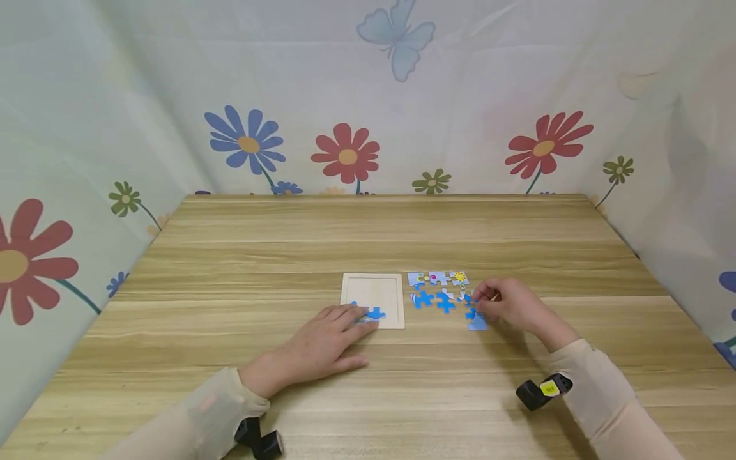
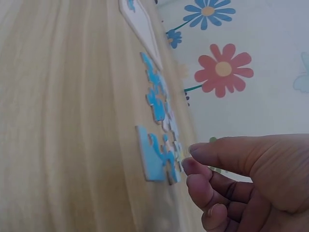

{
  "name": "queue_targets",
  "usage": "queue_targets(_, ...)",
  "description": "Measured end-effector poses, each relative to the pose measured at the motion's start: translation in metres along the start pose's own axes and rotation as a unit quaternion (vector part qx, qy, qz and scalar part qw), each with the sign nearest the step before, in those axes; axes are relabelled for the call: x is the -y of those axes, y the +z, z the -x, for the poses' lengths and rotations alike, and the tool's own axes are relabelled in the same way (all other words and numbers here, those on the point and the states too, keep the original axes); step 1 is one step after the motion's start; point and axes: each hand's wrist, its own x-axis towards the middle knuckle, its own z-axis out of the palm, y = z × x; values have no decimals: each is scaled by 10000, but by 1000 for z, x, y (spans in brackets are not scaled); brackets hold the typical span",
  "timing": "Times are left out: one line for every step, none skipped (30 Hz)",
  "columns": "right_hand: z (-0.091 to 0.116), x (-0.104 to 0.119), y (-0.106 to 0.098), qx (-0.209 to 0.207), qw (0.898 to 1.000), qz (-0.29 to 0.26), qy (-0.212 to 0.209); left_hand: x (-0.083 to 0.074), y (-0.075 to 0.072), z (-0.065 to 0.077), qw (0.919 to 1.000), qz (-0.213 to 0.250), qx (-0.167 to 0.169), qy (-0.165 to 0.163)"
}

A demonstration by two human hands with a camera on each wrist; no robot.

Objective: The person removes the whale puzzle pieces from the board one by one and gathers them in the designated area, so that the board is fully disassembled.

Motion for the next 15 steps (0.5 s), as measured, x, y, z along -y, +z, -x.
queue_targets(0,1,-1,-45,10000,4,-41,0,0,0,10000,-18,17,7)
queue_targets(-1,2,-1,-99,9999,37,-82,1,0,0,10000,-40,36,12)
queue_targets(-1,3,-2,-129,9999,42,-99,1,0,-1,10000,-57,53,18)
queue_targets(-2,4,-2,-149,9998,85,-73,1,0,-1,9999,-73,67,27)
queue_targets(-3,6,-2,-172,9998,117,-60,1,-1,-1,9999,-66,80,32)
queue_targets(-4,7,-3,-199,9997,144,-67,2,-1,-1,9999,-56,89,38)
queue_targets(-4,9,-3,-220,9996,158,-63,2,-2,-1,9999,-48,84,53)
queue_targets(-5,11,-3,-235,9995,182,-52,2,-2,-1,9999,-39,73,62)
queue_targets(-6,13,-3,-235,9996,163,-64,2,-2,-1,9999,-42,55,78)
queue_targets(-7,16,-3,-236,9996,133,-53,2,-2,-1,9999,-47,38,95)
queue_targets(-9,18,-4,-248,9996,116,-64,3,-2,-1,9999,-49,10,114)
queue_targets(-10,20,-3,-251,9996,86,-72,4,-2,-1,9999,-60,-22,129)
queue_targets(-11,22,-3,-257,9996,69,-76,4,-2,-1,9999,-49,-60,138)
queue_targets(-12,24,-3,-255,9996,39,-78,5,-2,-1,9998,-52,-101,146)
queue_targets(-12,27,-3,-253,9997,6,-69,5,-2,-1,9997,-68,-143,159)
